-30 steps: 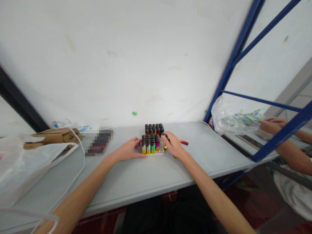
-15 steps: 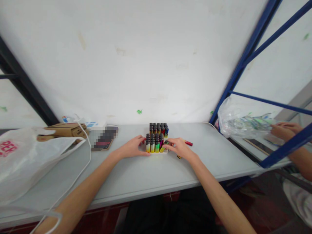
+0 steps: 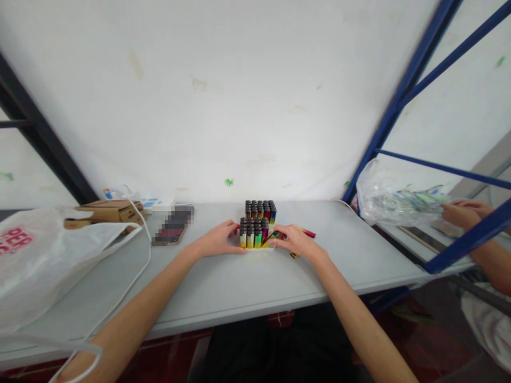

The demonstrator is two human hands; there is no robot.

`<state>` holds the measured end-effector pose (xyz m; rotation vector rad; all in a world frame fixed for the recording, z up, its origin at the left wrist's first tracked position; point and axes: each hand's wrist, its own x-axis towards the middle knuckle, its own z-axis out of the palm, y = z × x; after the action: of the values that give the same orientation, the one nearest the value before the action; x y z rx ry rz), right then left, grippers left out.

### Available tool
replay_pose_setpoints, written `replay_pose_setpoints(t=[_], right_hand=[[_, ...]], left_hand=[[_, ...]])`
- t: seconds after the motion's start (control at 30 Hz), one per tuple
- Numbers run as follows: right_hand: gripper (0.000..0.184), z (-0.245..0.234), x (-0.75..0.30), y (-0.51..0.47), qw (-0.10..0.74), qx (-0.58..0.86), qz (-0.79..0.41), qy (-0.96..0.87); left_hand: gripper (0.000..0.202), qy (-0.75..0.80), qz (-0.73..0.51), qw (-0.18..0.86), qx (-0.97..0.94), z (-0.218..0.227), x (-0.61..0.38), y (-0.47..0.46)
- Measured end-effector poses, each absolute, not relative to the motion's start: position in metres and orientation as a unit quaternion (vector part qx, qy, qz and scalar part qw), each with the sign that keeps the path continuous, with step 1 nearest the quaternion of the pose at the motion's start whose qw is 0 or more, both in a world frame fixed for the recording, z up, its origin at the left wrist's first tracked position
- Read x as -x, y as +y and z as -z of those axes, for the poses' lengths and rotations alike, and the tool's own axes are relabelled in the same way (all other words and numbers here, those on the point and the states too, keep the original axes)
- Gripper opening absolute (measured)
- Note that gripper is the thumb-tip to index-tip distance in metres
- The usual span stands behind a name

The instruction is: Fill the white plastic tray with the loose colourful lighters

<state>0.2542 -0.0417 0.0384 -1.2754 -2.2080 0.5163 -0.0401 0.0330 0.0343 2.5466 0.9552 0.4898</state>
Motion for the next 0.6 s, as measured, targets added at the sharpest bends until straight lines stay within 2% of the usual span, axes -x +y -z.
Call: replay_pose_setpoints(t=[0.3,0.6], right_hand=[[0.031,-0.027,-0.237,-0.037,0.304,0.467,-0.191,-0.808],[0.041,-0.028,-0.245,-0.035,0.278,0.487,-0.155,-0.813]], left_hand=[[0.064,0.343,-0.168,0.169,-0.909,-0.033,0.041,0.036],[0.061,0.345,-0.161,0.167,-0.909,-0.037,0.040,0.035]])
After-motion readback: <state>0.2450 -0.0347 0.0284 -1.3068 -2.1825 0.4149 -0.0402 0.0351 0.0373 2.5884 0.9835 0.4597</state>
